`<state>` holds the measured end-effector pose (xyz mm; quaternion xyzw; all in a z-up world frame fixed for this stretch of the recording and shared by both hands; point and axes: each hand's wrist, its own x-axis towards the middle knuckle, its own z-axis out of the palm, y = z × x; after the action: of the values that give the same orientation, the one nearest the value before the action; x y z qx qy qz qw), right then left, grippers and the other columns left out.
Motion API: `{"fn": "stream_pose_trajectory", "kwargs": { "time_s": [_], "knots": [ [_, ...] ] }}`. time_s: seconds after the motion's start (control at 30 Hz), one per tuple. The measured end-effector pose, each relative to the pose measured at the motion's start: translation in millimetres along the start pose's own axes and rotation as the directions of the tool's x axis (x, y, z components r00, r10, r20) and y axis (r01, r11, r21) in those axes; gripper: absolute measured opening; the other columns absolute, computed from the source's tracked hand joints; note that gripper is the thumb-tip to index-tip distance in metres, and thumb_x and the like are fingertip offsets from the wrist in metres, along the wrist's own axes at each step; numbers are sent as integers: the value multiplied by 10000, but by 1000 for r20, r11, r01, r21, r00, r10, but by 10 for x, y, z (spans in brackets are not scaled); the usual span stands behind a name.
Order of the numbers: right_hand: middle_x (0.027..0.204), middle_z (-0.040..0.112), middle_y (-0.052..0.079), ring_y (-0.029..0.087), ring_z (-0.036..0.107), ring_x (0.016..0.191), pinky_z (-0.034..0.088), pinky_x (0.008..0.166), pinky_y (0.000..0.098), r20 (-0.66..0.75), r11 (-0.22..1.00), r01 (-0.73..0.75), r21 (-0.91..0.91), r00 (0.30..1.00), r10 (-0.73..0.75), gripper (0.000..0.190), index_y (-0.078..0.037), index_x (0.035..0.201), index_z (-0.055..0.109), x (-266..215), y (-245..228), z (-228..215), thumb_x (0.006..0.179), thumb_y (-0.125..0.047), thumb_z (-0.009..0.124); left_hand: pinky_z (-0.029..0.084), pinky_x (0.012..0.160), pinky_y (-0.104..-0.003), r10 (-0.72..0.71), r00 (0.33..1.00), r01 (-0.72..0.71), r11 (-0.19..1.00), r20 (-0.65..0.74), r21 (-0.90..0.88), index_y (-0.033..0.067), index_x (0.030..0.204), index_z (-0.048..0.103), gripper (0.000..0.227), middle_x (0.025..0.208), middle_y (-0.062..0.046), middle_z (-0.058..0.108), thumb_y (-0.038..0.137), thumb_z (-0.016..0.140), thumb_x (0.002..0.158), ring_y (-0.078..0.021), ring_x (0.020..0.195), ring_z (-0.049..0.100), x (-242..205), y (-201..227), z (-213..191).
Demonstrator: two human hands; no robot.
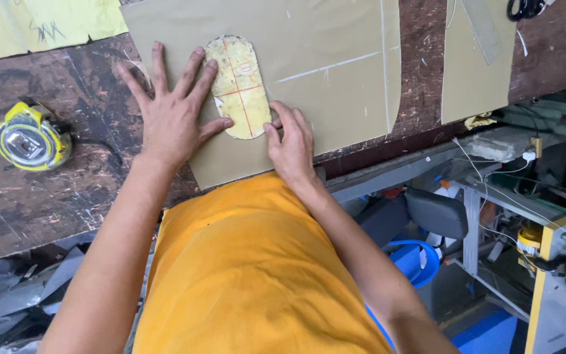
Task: The person measures a piece of cardboard with a tape measure and marks lines with a pencil. They then place a small template on the cardboard and trace its outline, repeating the process to create multiple marked sections.
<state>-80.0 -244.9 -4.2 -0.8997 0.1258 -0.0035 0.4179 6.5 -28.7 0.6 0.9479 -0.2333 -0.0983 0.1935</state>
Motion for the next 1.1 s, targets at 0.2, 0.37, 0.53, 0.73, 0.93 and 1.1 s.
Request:
{"fn": "stream_pose_trajectory", "kwargs": {
  "time_s": [0.2,0.37,0.53,0.73,0.93,1.1],
  "knots": [
    [950,614,96,284,642,889,511,820,417,-1,997,58,-43,998,-58,454,-71,1324,616,8,-35,-48,888,-13,728,-73,1106,-867,-15,999,15,1000,29,2,206,1650,422,1035,1751,-10,273,718,696,794,-461,1600,17,13,27,19],
    [960,572,118,291,620,882,511,836,414,53,994,101,-49,994,-98,575,-120,1463,559,9,-63,-90,914,-12,689,-60,1126,-853,-19,999,19,1000,40,1,190,1643,414,1100,1745,-13,262,722,727,733,-468,1592,15,0,45,7],
    [959,558,128,298,605,879,508,838,416,86,990,109,-90,991,-101,573,-144,1475,558,22,-26,-101,930,-26,688,-53,1123,-854,-23,999,23,1000,38,4,187,1652,407,1114,1748,-23,256,728,737,736,-467,1592,15,6,64,14],
    [959,551,123,302,607,885,515,844,419,95,990,98,-102,992,-88,568,-152,1480,561,24,-37,-84,936,-62,693,-49,1111,-855,-25,999,25,1000,31,9,177,1640,416,1124,1741,-38,251,740,745,725,-468,1582,11,-1,57,32],
    [971,516,112,305,608,859,532,751,459,131,973,88,-215,990,-61,624,-208,1474,545,47,-76,-126,899,-246,783,-53,1123,-848,-39,999,39,999,22,-15,170,1627,424,1132,1732,-32,250,744,761,711,-460,1581,9,5,45,53],
    [972,511,97,293,611,836,543,725,461,160,964,77,-256,986,-36,636,-232,1484,542,45,-73,-143,901,-293,790,-45,1129,-846,-21,1000,21,1000,21,7,156,1626,415,1159,1744,-38,235,732,776,688,-455,1587,11,6,52,69]
  ]
}}
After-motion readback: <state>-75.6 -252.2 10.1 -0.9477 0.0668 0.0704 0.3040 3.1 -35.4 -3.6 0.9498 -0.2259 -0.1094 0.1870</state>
